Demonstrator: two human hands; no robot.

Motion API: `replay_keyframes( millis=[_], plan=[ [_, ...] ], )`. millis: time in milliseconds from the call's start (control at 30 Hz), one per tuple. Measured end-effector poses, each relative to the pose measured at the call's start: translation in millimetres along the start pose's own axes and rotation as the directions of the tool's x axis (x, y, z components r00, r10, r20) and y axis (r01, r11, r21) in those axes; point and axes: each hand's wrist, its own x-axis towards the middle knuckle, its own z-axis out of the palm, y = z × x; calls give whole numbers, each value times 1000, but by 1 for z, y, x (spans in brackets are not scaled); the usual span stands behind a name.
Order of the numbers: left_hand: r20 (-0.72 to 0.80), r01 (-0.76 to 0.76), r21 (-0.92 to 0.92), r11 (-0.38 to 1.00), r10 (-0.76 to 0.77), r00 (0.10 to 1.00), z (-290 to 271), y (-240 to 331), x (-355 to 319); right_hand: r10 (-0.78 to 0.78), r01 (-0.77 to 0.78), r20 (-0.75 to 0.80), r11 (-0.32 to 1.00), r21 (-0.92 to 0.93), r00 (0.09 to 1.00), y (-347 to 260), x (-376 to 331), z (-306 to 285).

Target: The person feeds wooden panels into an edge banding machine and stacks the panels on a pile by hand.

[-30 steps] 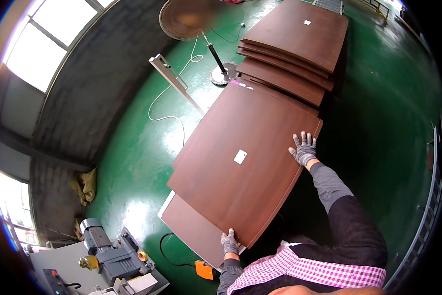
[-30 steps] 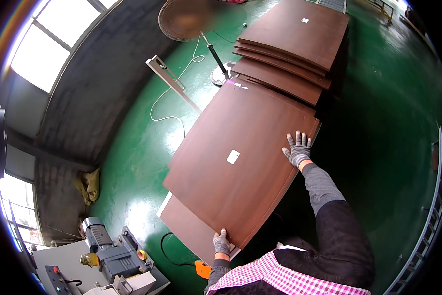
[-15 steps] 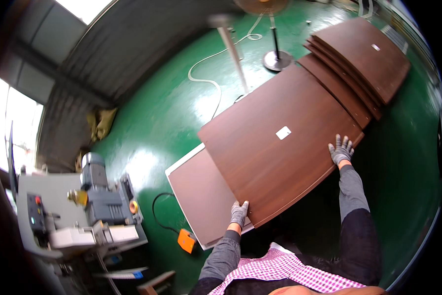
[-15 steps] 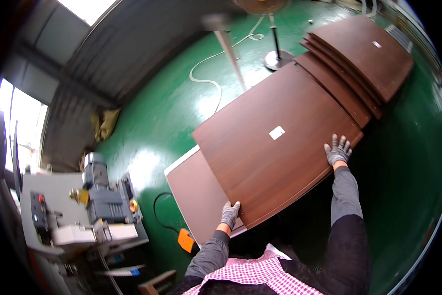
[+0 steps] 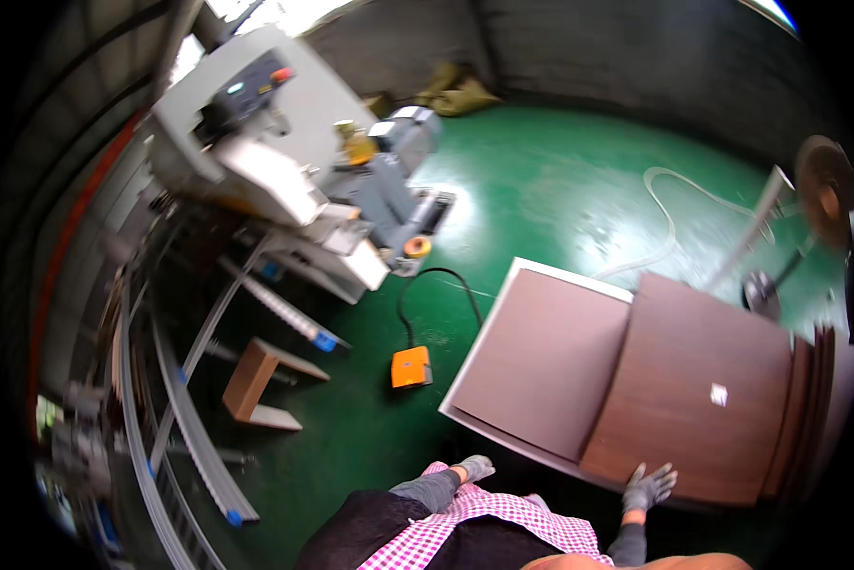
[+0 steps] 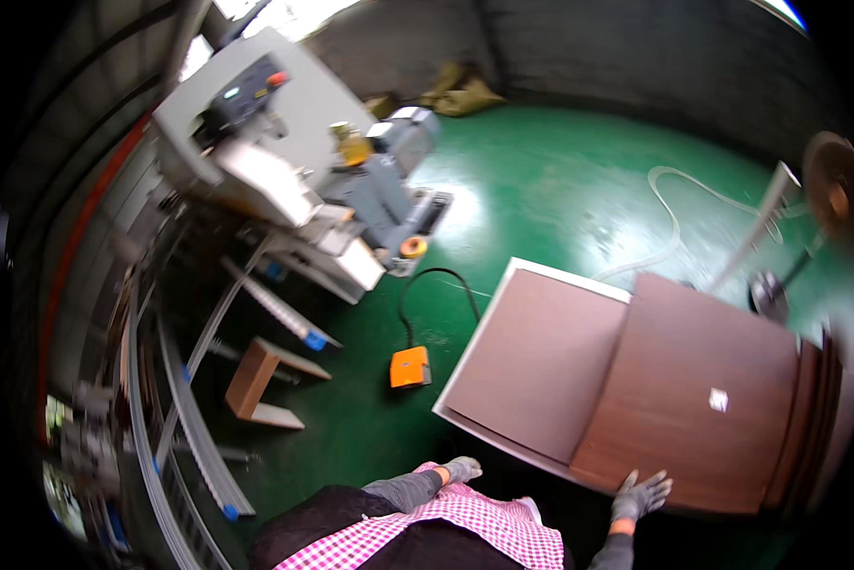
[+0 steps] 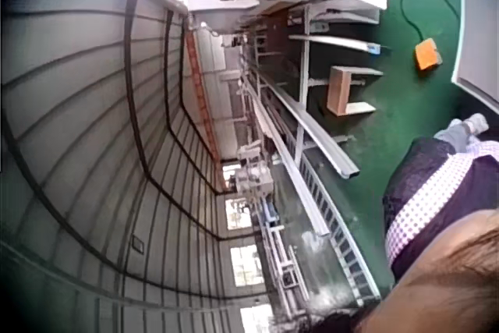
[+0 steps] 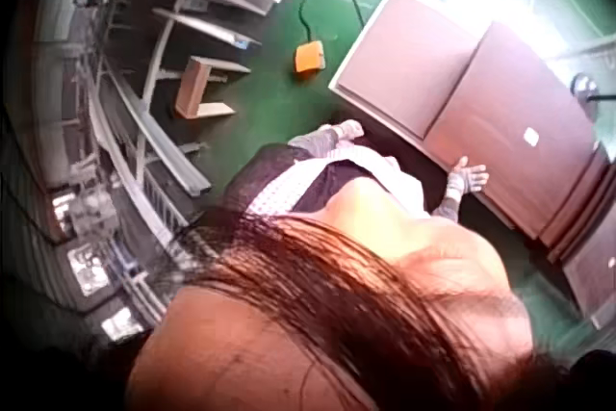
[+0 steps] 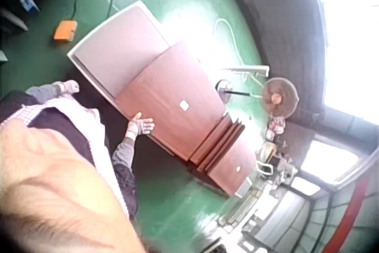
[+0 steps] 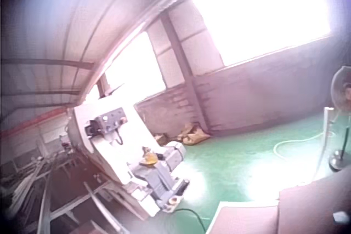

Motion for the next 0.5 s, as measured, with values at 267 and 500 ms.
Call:
replay_keyframes(
  millis=[267, 500],
  plan=[
    [-28, 184, 471, 863, -194, 981, -51, -221, -85, -757, 668, 206, 647, 366, 621, -179, -165, 14],
    [-132, -108, -7, 994, 107, 986, -23, -347, -114, -879, 771, 383, 446, 455, 283, -300, -233, -4]
  ],
)
